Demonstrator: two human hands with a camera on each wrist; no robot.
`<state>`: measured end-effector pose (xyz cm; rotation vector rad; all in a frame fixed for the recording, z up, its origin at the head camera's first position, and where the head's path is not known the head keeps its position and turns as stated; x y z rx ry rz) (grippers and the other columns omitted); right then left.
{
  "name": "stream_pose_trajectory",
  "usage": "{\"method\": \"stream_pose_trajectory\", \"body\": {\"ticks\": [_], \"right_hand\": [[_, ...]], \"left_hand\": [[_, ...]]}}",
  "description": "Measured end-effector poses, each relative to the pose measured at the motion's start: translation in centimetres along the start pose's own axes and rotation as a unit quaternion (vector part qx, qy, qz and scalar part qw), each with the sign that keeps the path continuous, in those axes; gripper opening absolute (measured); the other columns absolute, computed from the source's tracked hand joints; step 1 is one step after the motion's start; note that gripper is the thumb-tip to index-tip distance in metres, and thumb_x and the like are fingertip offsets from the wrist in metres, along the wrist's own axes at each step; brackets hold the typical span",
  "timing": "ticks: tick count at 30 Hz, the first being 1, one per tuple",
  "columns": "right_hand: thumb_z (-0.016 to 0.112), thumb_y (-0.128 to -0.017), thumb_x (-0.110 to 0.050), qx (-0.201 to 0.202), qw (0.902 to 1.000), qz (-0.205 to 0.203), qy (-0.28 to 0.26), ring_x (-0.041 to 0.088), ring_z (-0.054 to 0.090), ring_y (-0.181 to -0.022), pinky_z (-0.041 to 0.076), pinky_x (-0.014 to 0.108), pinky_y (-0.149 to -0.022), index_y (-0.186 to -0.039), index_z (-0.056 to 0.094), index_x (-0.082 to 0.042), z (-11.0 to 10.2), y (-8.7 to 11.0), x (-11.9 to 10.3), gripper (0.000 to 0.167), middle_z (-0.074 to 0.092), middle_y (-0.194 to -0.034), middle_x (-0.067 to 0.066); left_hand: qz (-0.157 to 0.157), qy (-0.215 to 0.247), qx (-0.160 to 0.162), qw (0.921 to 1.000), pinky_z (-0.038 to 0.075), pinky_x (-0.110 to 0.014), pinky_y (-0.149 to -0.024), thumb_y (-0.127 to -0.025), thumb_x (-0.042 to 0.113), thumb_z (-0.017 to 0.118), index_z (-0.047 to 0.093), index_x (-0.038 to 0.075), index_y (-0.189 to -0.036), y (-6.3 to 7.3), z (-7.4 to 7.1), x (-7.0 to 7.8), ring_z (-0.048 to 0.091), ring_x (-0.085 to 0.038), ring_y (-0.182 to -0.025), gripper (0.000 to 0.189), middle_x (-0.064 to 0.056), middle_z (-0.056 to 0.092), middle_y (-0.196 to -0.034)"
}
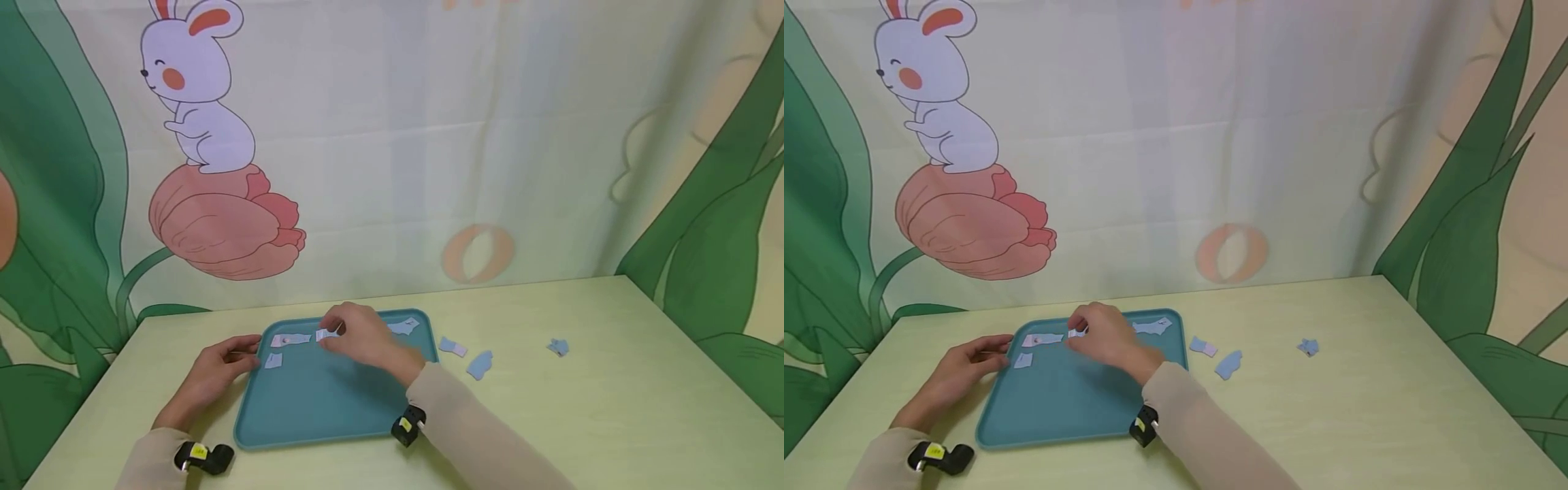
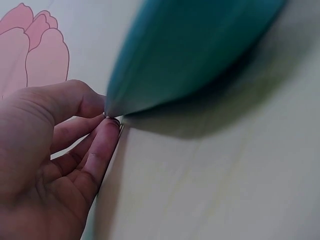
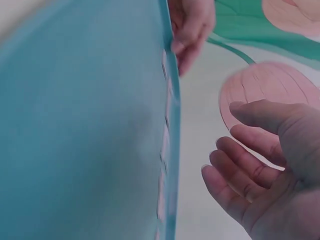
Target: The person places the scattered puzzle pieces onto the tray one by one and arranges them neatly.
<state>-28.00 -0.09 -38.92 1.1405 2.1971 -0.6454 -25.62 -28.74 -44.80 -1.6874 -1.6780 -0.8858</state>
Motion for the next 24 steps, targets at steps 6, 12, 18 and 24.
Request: {"method": "stream_pose_trajectory", "body": {"ticks": [6,12,18,24], "right_hand": [[0.078,-0.098,-0.015,0.034,0.9993,-0.007,-0.016,0.028,0.068,-0.107,0.055,0.036,-0.090,-0.121,0.074,-0.002,-3.7,2.5,3.0,0.027,0.072,-0.119,0.011],[0.077,-0.098,-0.014,0.052,0.9983,-0.007,-0.025,0.031,0.067,-0.109,0.055,0.041,-0.093,-0.123,0.073,-0.002,-6.8,5.0,5.2,0.028,0.072,-0.121,0.013],[0.077,-0.098,-0.012,0.056,0.9981,-0.015,-0.020,0.036,0.065,-0.112,0.056,0.042,-0.094,-0.122,0.073,-0.005,-9.3,7.8,7.8,0.026,0.072,-0.120,0.008],[0.078,-0.098,-0.012,0.046,0.9989,-0.012,-0.008,0.038,0.064,-0.113,0.056,0.048,-0.095,-0.122,0.073,-0.004,-11.6,10.0,10.0,0.026,0.071,-0.123,0.014]], "left_hand": [[0.001,-0.008,0.001,1.0000,0.052,-0.042,-0.095,-0.104,0.014,0.066,0.051,-0.005,-0.152,0.0,0.1,0.1,0.061,-0.034,-0.118,0.054,-0.024,0.063,-0.137],[-0.001,-0.009,0.004,0.9999,0.052,-0.045,-0.098,-0.104,0.014,0.067,0.052,-0.004,-0.152,0.0,-0.2,0.0,0.061,-0.035,-0.119,0.054,-0.024,0.063,-0.137],[-0.014,0.000,0.000,0.9999,0.051,-0.047,-0.100,-0.104,0.015,0.068,0.051,-0.003,-0.153,-0.2,-0.1,-0.3,0.061,-0.033,-0.119,0.055,-0.023,0.063,-0.138],[-0.013,-0.003,0.000,0.9999,0.050,-0.048,-0.101,-0.104,0.014,0.067,0.051,-0.003,-0.153,-0.2,0.3,-0.2,0.061,-0.035,-0.121,0.055,-0.023,0.062,-0.139]]}}
Point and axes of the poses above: each hand's wrist, its own y-axis away from the middle knuckle, its own z-axis out of the palm, x = y × z, the point moved 1 cm from there along -y, towards the middle knuckle
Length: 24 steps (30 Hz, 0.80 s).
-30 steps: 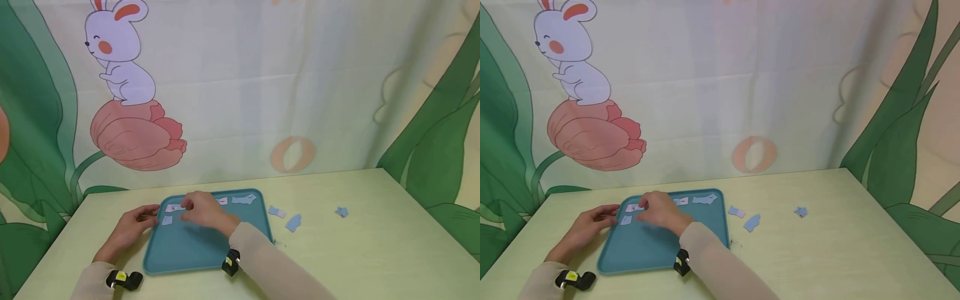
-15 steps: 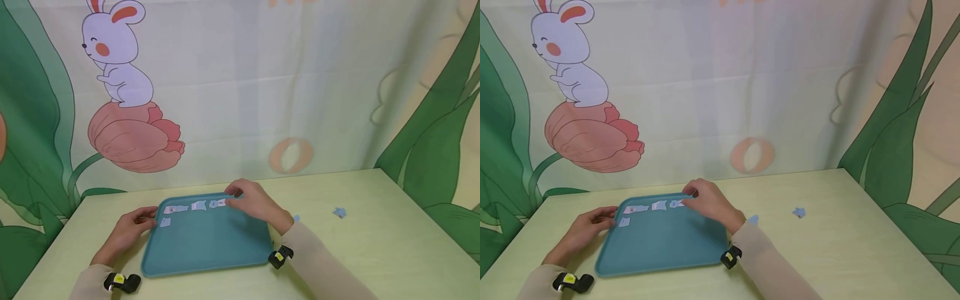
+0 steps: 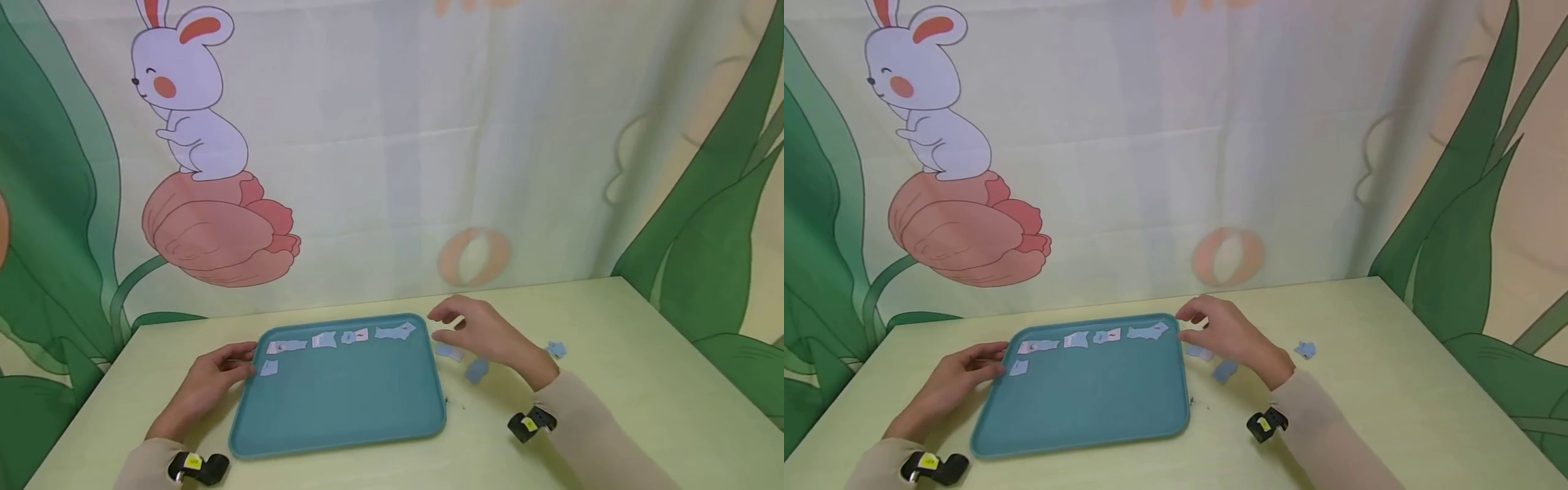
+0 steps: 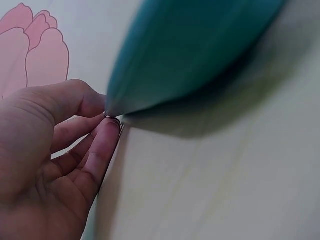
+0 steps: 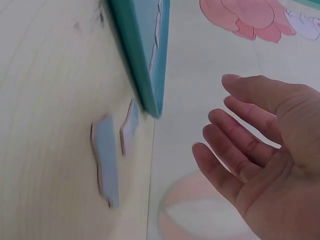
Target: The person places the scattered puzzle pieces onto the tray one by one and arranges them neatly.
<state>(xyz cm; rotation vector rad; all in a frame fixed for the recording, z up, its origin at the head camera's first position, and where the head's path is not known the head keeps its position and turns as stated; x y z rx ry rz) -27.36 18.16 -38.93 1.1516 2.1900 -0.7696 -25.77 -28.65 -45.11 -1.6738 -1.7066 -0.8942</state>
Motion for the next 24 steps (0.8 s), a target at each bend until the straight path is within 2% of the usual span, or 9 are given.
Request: {"method": "stream_pose_trajectory", "body": {"ticks": [7,10,16,24], "right_hand": [[0.081,-0.095,-0.011,-0.030,0.9994,0.019,0.003,0.040,0.064,-0.115,0.054,0.054,-0.098,-0.123,0.072,-0.001,-1.9,1.6,2.0,0.031,0.072,-0.122,0.014],[0.081,-0.094,-0.011,-0.049,0.9985,0.023,-0.003,0.038,0.065,-0.112,0.055,0.051,-0.097,-0.122,0.072,0.001,-2.6,2.1,2.6,0.032,0.072,-0.118,0.015],[0.084,-0.091,-0.012,-0.078,0.9959,0.046,-0.001,0.033,0.066,-0.107,0.057,0.036,-0.089,-0.120,0.073,0.000,-3.6,2.9,3.8,0.033,0.072,-0.113,0.012],[0.087,-0.087,-0.008,-0.106,0.9929,0.052,0.015,0.028,0.066,-0.103,0.056,0.036,-0.088,-0.116,0.075,-0.001,-3.5,3.5,5.1,0.032,0.073,-0.111,0.007]], "left_hand": [[-0.002,0.002,-0.002,1.0000,0.051,-0.048,-0.101,-0.104,0.015,0.067,0.051,-0.002,-0.153,0.0,-0.1,-0.1,0.061,-0.034,-0.121,0.055,-0.023,0.063,-0.139],[-0.001,0.003,0.000,1.0000,0.051,-0.046,-0.101,-0.104,0.014,0.067,0.051,-0.002,-0.153,0.0,-0.1,0.0,0.060,-0.034,-0.121,0.054,-0.023,0.063,-0.139],[0.004,-0.001,-0.003,1.0000,0.052,-0.044,-0.099,-0.104,0.015,0.067,0.051,-0.002,-0.153,0.0,-0.2,0.0,0.060,-0.034,-0.121,0.054,-0.022,0.063,-0.139],[0.012,-0.006,-0.003,0.9999,0.052,-0.043,-0.098,-0.104,0.016,0.067,0.051,-0.003,-0.153,0.1,-0.3,-0.1,0.060,-0.035,-0.120,0.055,-0.024,0.063,-0.138]]}}
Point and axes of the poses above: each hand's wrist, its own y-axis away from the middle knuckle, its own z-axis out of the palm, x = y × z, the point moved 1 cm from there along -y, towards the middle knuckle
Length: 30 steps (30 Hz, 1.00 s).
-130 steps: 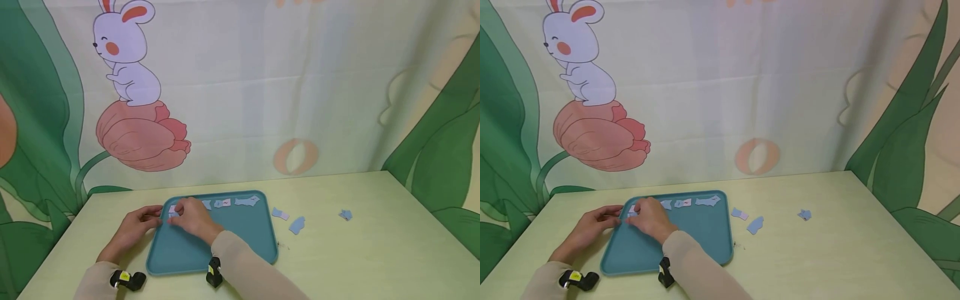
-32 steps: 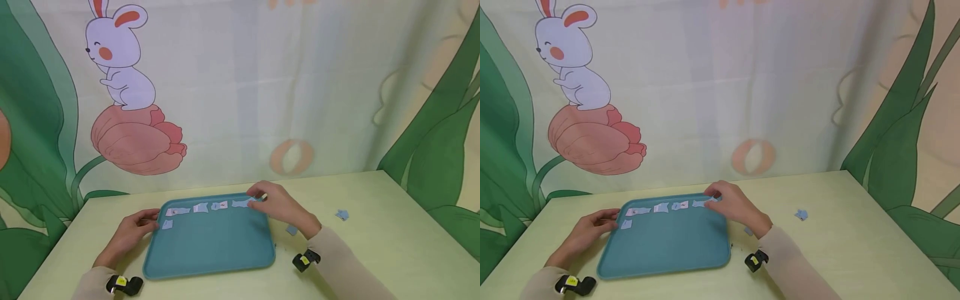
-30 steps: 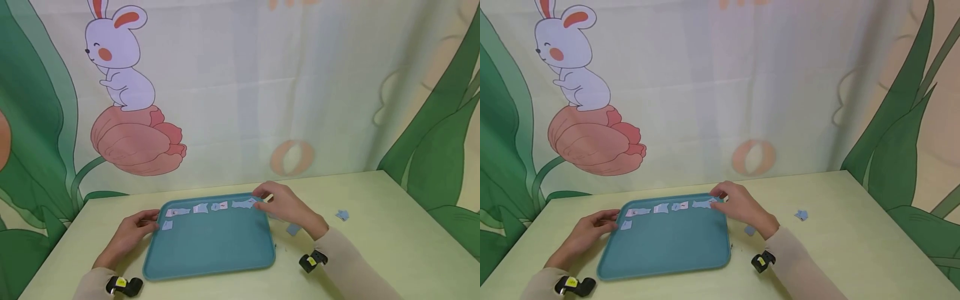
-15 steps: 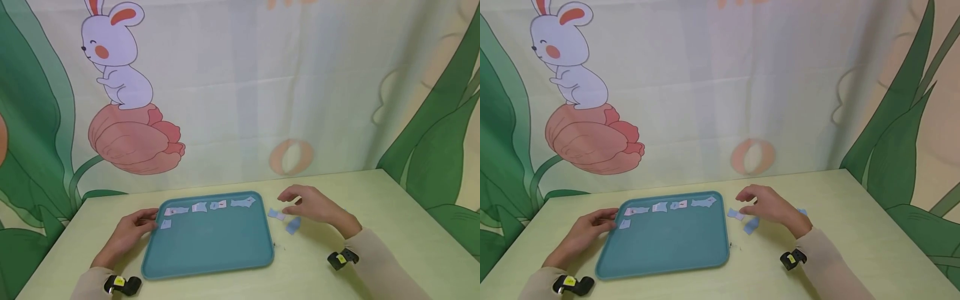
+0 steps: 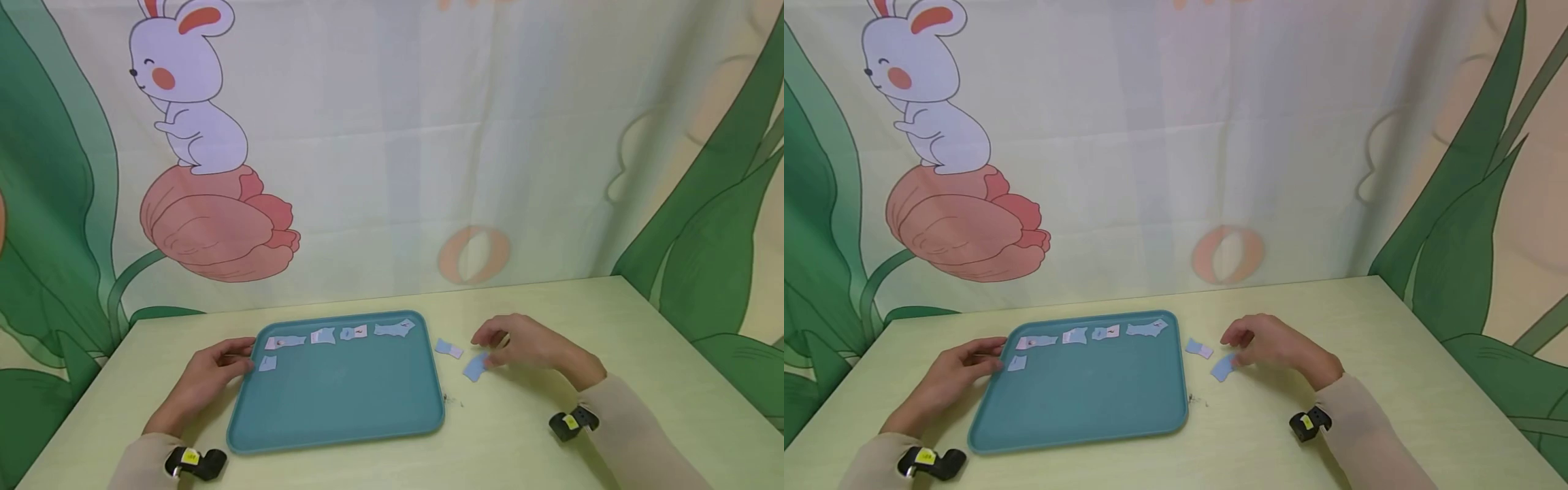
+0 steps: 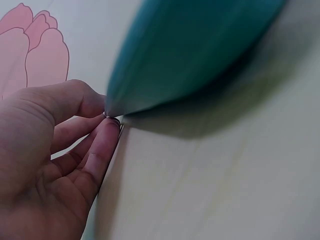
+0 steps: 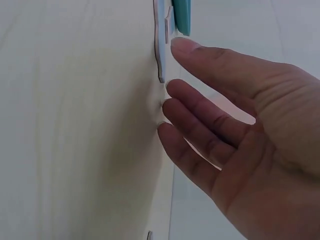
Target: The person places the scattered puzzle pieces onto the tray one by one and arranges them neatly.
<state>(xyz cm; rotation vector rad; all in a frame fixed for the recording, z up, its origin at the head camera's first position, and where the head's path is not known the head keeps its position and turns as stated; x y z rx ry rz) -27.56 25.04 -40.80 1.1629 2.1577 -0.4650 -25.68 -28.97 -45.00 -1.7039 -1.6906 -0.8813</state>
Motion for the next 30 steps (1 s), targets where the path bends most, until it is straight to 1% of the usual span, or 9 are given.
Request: {"method": "stream_pose_trajectory", "body": {"ticks": [5,10,13,16,21,25,30], "right_hand": [[0.087,-0.085,-0.004,-0.012,0.9999,-0.003,-0.001,0.026,0.065,-0.099,0.056,0.034,-0.086,-0.111,0.076,-0.002,0.36,0.04,0.20,0.028,0.071,-0.107,0.005],[0.088,-0.085,-0.004,-0.020,0.9996,0.019,0.002,0.021,0.060,-0.093,0.053,0.034,-0.084,-0.104,0.077,-0.007,0.69,0.10,-0.02,0.021,0.066,-0.100,0.002],[0.088,-0.085,-0.005,-0.020,0.9994,0.029,0.003,0.019,0.058,-0.089,0.052,0.034,-0.081,-0.099,0.077,-0.008,0.73,0.13,-0.07,0.018,0.065,-0.096,0.002],[0.089,-0.085,-0.006,-0.017,0.9994,0.027,0.009,0.017,0.059,-0.086,0.052,0.031,-0.078,-0.096,0.077,-0.009,0.68,0.10,0.01,0.017,0.067,-0.094,0.000],[0.089,-0.085,-0.009,-0.017,0.9994,0.021,0.019,0.015,0.060,-0.084,0.052,0.030,-0.076,-0.094,0.076,-0.009,0.56,0.09,0.11,0.016,0.068,-0.091,-0.003],[0.090,-0.085,-0.012,-0.025,0.9992,0.022,0.022,0.017,0.059,-0.087,0.052,0.031,-0.079,-0.095,0.075,-0.011,0.55,0.07,0.29,0.018,0.067,-0.092,-0.002],[0.090,-0.085,-0.011,-0.036,0.9992,0.009,0.015,0.018,0.058,-0.088,0.052,0.030,-0.079,-0.097,0.076,-0.012,0.66,-0.05,0.36,0.019,0.066,-0.094,-0.002]], "left_hand": [[0.001,-0.002,-0.002,1.0000,0.053,-0.040,-0.096,-0.104,0.015,0.067,0.051,-0.004,-0.153,0.16,0.04,-0.02,0.061,-0.035,-0.120,0.055,-0.024,0.062,-0.139],[-0.003,-0.002,0.000,1.0000,0.053,-0.039,-0.094,-0.104,0.015,0.067,0.050,-0.005,-0.153,0.22,0.05,0.00,0.060,-0.035,-0.120,0.056,-0.025,0.062,-0.140],[-0.003,-0.001,-0.001,1.0000,0.053,-0.040,-0.095,-0.104,0.015,0.067,0.050,-0.004,-0.153,0.24,0.05,0.08,0.060,-0.035,-0.120,0.056,-0.025,0.061,-0.140],[-0.002,-0.003,-0.002,1.0000,0.052,-0.042,-0.097,-0.104,0.015,0.067,0.050,-0.004,-0.153,0.26,0.02,0.23,0.060,-0.035,-0.121,0.055,-0.025,0.061,-0.140],[-0.004,-0.005,-0.002,1.0000,0.051,-0.046,-0.100,-0.105,0.015,0.066,0.049,-0.004,-0.154,0.23,0.01,0.37,0.059,-0.036,-0.121,0.055,-0.025,0.061,-0.141],[-0.003,-0.005,-0.004,1.0000,0.051,-0.047,-0.100,-0.105,0.015,0.066,0.049,-0.004,-0.154,0.14,0.04,0.33,0.059,-0.037,-0.121,0.055,-0.026,0.061,-0.140],[0.000,-0.009,-0.003,1.0000,0.051,-0.047,-0.100,-0.105,0.015,0.066,0.050,-0.004,-0.154,0.12,-0.01,0.22,0.060,-0.037,-0.121,0.055,-0.025,0.061,-0.140]]}}
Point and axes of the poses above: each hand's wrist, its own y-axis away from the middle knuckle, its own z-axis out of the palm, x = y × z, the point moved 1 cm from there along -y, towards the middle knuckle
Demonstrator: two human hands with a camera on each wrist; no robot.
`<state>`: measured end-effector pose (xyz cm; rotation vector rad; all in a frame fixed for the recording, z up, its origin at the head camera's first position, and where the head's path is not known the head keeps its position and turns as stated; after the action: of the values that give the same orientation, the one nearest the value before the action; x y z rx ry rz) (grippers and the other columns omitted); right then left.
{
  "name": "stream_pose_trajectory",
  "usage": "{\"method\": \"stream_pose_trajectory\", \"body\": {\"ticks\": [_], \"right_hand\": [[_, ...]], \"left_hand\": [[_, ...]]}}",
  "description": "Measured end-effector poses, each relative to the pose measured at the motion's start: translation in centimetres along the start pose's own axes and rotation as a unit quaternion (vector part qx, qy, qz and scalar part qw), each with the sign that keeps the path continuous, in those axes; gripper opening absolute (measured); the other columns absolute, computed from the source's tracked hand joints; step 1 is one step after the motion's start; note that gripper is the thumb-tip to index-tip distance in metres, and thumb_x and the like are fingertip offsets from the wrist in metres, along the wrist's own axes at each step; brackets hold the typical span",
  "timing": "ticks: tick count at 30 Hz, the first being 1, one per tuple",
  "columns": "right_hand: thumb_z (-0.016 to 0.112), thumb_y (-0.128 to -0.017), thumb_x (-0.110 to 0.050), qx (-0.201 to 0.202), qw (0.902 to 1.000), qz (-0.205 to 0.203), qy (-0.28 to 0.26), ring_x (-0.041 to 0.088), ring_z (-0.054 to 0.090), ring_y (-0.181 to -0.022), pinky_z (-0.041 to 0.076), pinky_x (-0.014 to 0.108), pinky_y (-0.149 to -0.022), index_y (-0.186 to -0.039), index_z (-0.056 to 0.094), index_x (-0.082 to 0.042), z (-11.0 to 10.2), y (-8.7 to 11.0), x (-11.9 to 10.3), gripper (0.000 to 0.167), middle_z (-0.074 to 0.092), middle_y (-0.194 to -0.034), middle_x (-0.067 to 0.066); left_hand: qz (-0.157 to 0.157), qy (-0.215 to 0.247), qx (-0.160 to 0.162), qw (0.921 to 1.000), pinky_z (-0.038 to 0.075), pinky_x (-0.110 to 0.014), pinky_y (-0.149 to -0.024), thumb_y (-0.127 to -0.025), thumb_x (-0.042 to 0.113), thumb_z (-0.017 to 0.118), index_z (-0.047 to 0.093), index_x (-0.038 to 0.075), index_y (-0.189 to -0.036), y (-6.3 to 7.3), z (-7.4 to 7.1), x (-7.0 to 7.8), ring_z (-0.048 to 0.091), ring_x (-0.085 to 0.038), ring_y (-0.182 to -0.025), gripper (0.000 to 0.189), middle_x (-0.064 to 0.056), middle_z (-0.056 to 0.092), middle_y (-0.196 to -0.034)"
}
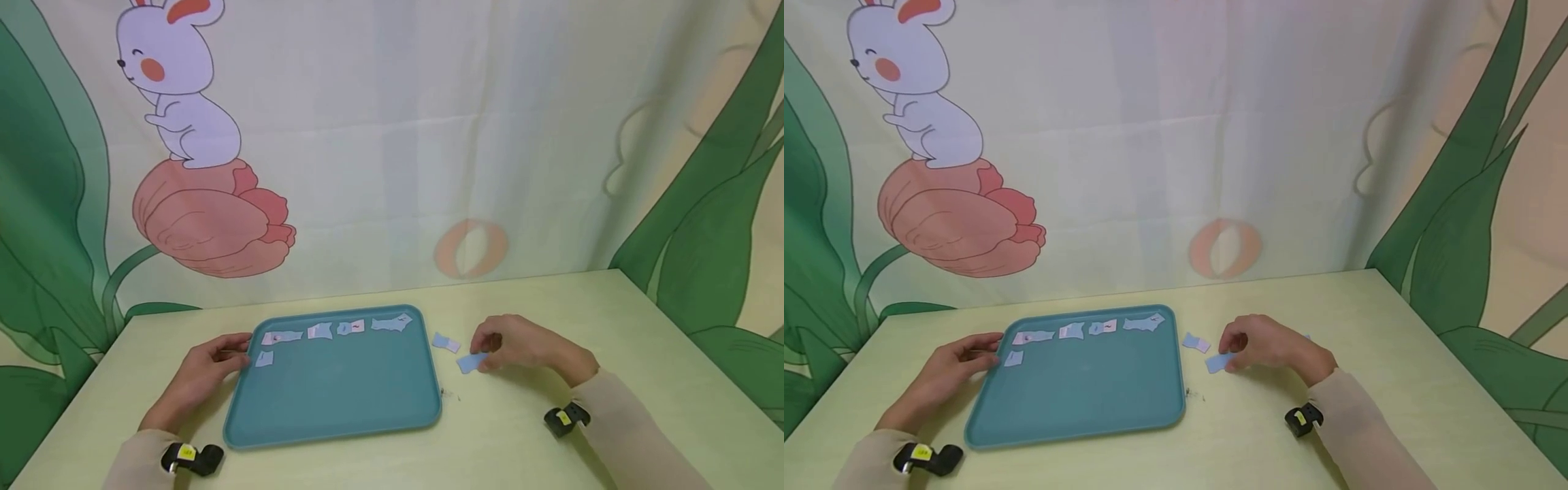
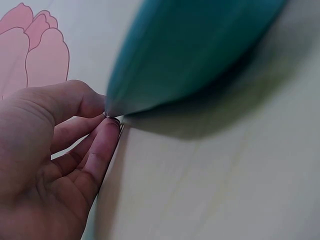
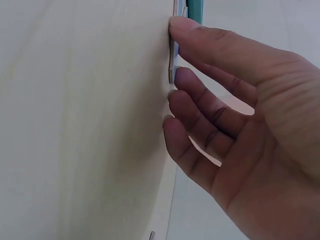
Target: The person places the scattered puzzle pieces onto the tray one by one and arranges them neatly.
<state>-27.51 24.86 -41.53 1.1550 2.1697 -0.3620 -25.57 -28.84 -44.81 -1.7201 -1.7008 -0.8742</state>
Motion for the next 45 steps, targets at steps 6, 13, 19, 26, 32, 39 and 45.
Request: {"method": "stream_pose_trajectory", "body": {"ticks": [6,13,19,26,32,39,45], "right_hand": [[0.089,-0.086,-0.009,0.004,1.0000,0.004,0.004,0.016,0.059,-0.084,0.052,0.029,-0.076,-0.094,0.074,-0.010,0.0,-0.1,-0.8,0.017,0.066,-0.090,-0.002],[0.088,-0.086,-0.013,0.007,0.9997,0.012,0.018,0.016,0.059,-0.085,0.053,0.029,-0.076,-0.094,0.073,-0.011,0.1,-0.2,-0.9,0.018,0.065,-0.090,-0.003],[0.086,-0.086,-0.014,0.022,0.9996,-0.005,0.020,0.017,0.061,-0.086,0.053,0.030,-0.077,-0.096,0.072,-0.012,0.0,-0.4,-0.8,0.017,0.066,-0.091,-0.005],[0.082,-0.090,-0.008,0.053,0.9975,-0.045,-0.013,0.016,0.066,-0.086,0.058,0.032,-0.080,-0.102,0.073,-0.007,-0.2,-0.6,-0.9,0.015,0.071,-0.094,-0.003],[0.082,-0.091,-0.006,0.090,0.9926,-0.077,-0.025,0.018,0.069,-0.090,0.060,0.039,-0.085,-0.106,0.077,-0.006,-0.2,-0.8,-1.1,0.016,0.072,-0.101,0.000],[0.081,-0.092,-0.007,0.114,0.9888,-0.095,-0.008,0.014,0.067,-0.089,0.060,0.045,-0.087,-0.108,0.079,-0.007,0.3,-1.2,-1.7,0.016,0.071,-0.098,-0.003],[0.083,-0.092,-0.009,0.133,0.9852,-0.107,-0.007,0.014,0.068,-0.090,0.060,0.044,-0.087,-0.110,0.076,-0.006,0.9,-1.8,-2.9,0.019,0.071,-0.101,-0.004]], "left_hand": [[-0.003,0.002,0.000,1.0000,0.051,-0.046,-0.099,-0.105,0.016,0.066,0.049,-0.004,-0.154,0.0,-0.2,0.1,0.059,-0.036,-0.121,0.055,-0.026,0.061,-0.141],[-0.002,0.004,0.002,1.0000,0.052,-0.039,-0.094,-0.105,0.017,0.066,0.049,-0.004,-0.154,0.1,-0.4,0.1,0.059,-0.037,-0.122,0.056,-0.026,0.060,-0.142],[-0.005,0.010,0.004,0.9999,0.052,-0.035,-0.092,-0.105,0.016,0.066,0.048,-0.004,-0.155,0.0,-0.4,-0.1,0.059,-0.037,-0.122,0.056,-0.026,0.059,-0.142],[-0.002,0.011,0.006,0.9999,0.052,-0.032,-0.090,-0.105,0.016,0.067,0.049,-0.004,-0.154,0.0,-0.4,-0.2,0.059,-0.037,-0.122,0.056,-0.026,0.060,-0.142],[0.000,0.013,0.004,0.9999,0.052,-0.034,-0.093,-0.105,0.016,0.066,0.049,-0.004,-0.154,0.1,-0.4,-0.1,0.059,-0.036,-0.121,0.056,-0.025,0.060,-0.141],[-0.002,0.014,0.004,0.9999,0.052,-0.034,-0.091,-0.105,0.015,0.066,0.049,-0.004,-0.154,0.0,-0.3,-0.2,0.059,-0.036,-0.121,0.055,-0.025,0.060,-0.141],[-0.009,0.014,0.003,0.9999,0.052,-0.039,-0.095,-0.104,0.015,0.067,0.050,-0.004,-0.153,-0.2,0.1,-0.3,0.059,-0.035,-0.120,0.055,-0.024,0.061,-0.140]]}}
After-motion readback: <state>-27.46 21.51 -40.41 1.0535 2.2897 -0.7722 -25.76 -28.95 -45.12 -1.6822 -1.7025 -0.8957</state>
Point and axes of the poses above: each hand's wrist, its own y-axis away from the middle knuckle, its own z-axis out of the palm, x = y × z, the point moved 1 cm from there along -y, towards the middle knuckle
